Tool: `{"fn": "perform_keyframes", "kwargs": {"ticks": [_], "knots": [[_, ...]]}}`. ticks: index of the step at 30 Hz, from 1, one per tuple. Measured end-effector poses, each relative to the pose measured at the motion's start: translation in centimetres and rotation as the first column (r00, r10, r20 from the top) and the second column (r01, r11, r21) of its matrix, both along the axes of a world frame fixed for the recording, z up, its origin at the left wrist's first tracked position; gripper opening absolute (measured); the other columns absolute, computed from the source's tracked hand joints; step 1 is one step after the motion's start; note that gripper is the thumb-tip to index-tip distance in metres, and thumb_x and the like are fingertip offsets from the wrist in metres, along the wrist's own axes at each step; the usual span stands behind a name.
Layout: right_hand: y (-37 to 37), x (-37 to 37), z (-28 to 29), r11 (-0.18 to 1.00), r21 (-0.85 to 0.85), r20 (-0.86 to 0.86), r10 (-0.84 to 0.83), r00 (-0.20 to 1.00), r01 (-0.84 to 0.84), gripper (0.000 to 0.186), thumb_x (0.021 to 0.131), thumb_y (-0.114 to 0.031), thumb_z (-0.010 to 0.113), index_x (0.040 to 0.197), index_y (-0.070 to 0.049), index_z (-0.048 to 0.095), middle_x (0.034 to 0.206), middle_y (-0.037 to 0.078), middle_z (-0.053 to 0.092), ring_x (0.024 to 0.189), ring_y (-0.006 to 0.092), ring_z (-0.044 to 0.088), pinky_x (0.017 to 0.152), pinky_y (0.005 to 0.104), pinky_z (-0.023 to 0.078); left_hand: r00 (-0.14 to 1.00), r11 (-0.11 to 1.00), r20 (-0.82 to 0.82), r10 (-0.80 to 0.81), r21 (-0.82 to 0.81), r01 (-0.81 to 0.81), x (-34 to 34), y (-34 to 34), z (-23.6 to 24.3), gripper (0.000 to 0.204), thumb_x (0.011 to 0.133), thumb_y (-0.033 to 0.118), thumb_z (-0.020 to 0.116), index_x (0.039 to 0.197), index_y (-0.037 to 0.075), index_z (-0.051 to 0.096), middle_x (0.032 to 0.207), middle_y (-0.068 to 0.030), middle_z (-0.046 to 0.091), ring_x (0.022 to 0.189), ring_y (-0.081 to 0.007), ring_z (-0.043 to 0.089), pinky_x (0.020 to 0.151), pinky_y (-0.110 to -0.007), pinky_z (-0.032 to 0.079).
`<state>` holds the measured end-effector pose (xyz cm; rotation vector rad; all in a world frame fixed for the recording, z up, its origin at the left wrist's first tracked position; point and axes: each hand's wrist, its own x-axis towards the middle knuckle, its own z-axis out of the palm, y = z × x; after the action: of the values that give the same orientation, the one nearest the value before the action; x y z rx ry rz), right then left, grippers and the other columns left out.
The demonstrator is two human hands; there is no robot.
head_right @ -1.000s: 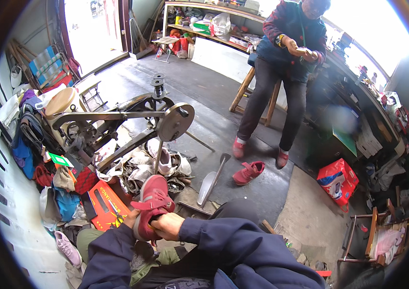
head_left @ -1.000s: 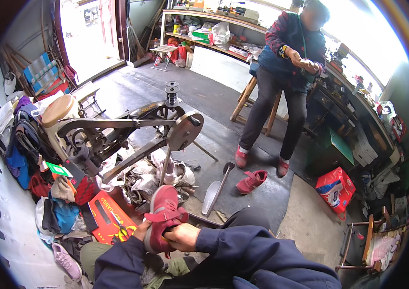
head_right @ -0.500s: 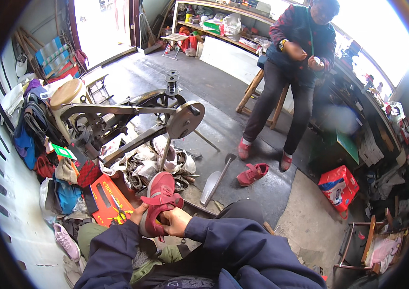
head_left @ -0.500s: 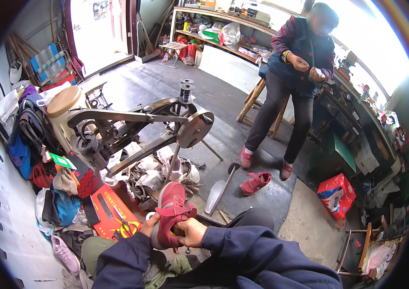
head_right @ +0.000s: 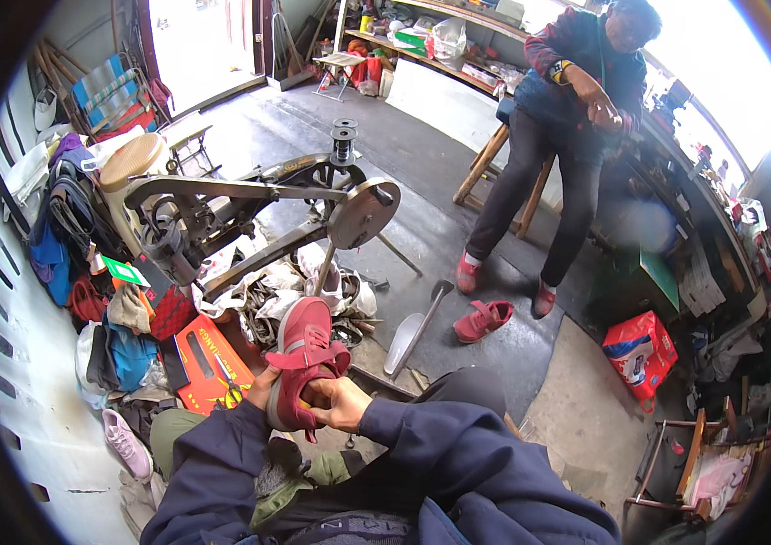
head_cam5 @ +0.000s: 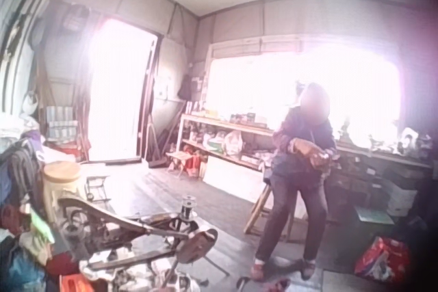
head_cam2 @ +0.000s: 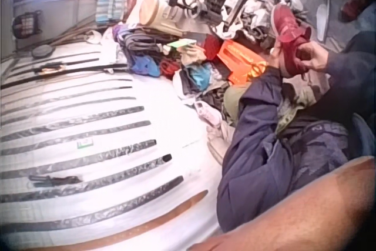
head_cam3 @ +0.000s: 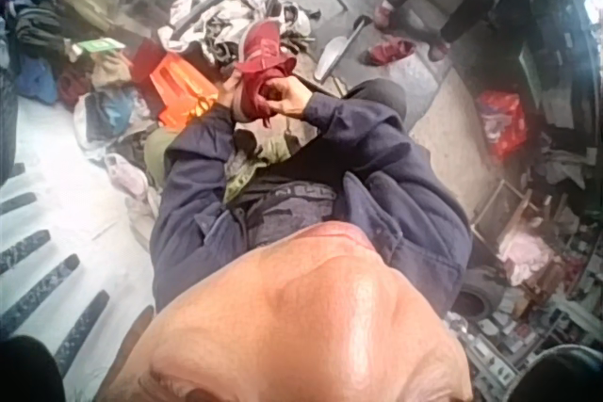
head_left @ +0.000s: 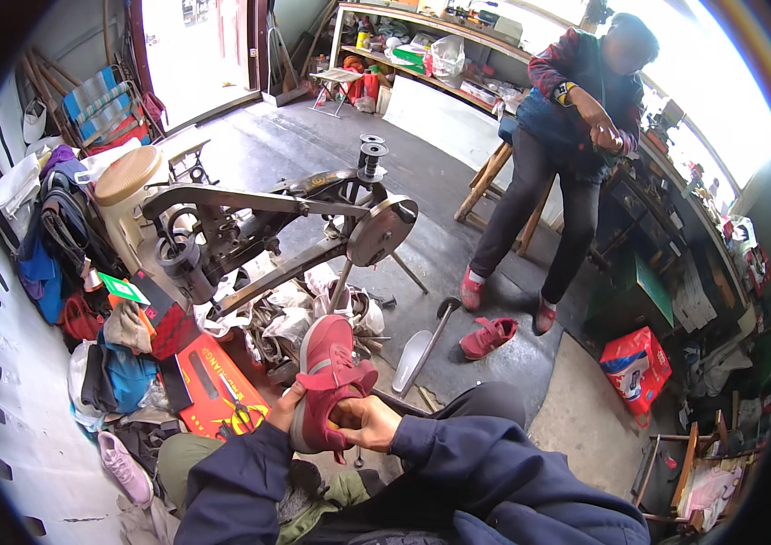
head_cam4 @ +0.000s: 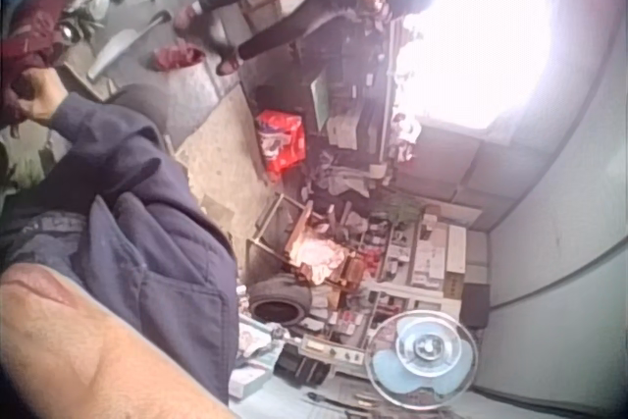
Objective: The person uses a sewing machine to stitch the sole of a red sneaker, then removes it and uses a yellow sponge to clean the shoe's interior and exterior. The person handles the shoe and sponge throughout the clip.
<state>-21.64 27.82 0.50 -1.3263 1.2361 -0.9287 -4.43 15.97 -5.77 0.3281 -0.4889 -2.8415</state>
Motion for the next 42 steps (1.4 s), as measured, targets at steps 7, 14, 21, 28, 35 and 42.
{"fn": "perform_keyframes", "kwargs": {"ticks": [7,14,21,28,35,42], "knots": [[-0.2,-0.6,0.6,0.995,-0.094,-0.159,0.011,0.987,-0.026,0.016,0.087,-0.009,0.069,0.097,0.003,0.067,0.079,0.012,0.07,0.073,0.0157,0.067,0.069,0.0327,0.055,0.999,0.999,0.028,-0.021,-0.038,0.022,0.1,0.0,0.2,0.069,0.1,0.048,0.052,0.146,-0.002,0.042,0.141,-0.0231,0.055,0.122,-0.0354,0.061,0.105,-0.048,0.051],[-0.1,-0.6,-3.4,0.999,0.043,-0.143,0.039,0.989,-0.033,0.021,0.082,-0.004,0.065,0.101,0.003,0.07,0.086,0.016,0.073,0.078,0.0235,0.071,0.074,0.0354,0.055,0.994,0.972,0.091,0.067,-0.232,-0.044,-0.7,0.8,0.5,0.068,0.102,0.049,0.05,0.147,-0.001,0.041,0.142,-0.0209,0.054,0.125,-0.0332,0.059,0.107,-0.047,0.048],[-1.0,0.5,-5.7,0.941,-0.339,-0.313,-0.139,0.94,0.026,0.039,0.073,-0.014,0.073,0.111,-0.003,0.068,0.102,0.018,0.072,0.097,0.0346,0.07,0.085,0.0425,0.055,0.962,0.86,0.1,0.252,-0.48,-0.176,-1.0,1.4,2.1,0.059,0.106,0.041,0.048,0.148,0.0,0.039,0.139,-0.0178,0.055,0.125,-0.0282,0.058,0.108,-0.042,0.046],[-1.3,0.2,-1.8,0.976,-0.216,-0.158,-0.073,0.985,0.038,0.032,0.077,-0.008,0.074,0.108,-0.002,0.069,0.096,0.019,0.073,0.091,0.0309,0.072,0.08,0.0382,0.055,0.984,0.938,0.04,0.173,-0.313,-0.153,-0.2,0.4,1.2,0.065,0.104,0.047,0.048,0.147,-0.002,0.04,0.142,-0.0184,0.054,0.126,-0.0285,0.058,0.109,-0.044,0.047],[-1.4,-0.6,-3.7,0.976,0.21,0.059,-0.072,0.996,0.059,0.03,0.089,-0.001,0.06,0.119,0.002,0.066,0.107,0.007,0.073,0.099,0.0142,0.066,0.088,0.0325,0.053,0.975,0.93,0.09,0.203,-0.331,-0.163,-0.2,0.5,-0.5,0.065,0.103,0.048,0.049,0.144,-0.002,0.044,0.14,-0.0185,0.055,0.123,-0.0288,0.06,0.107,-0.043,0.049],[-2.7,-0.1,-6.1,0.95,0.22,0.011,-0.228,0.974,0.22,0.04,0.081,0.003,0.054,0.118,0.001,0.067,0.106,0.006,0.073,0.099,0.0146,0.066,0.088,0.0312,0.052,0.854,0.715,0.152,0.498,-0.629,-0.305,-0.2,-0.1,-4.9,0.062,0.103,0.048,0.053,0.14,-0.001,0.05,0.134,-0.0124,0.059,0.123,-0.0215,0.057,0.107,-0.035,0.044]]}}
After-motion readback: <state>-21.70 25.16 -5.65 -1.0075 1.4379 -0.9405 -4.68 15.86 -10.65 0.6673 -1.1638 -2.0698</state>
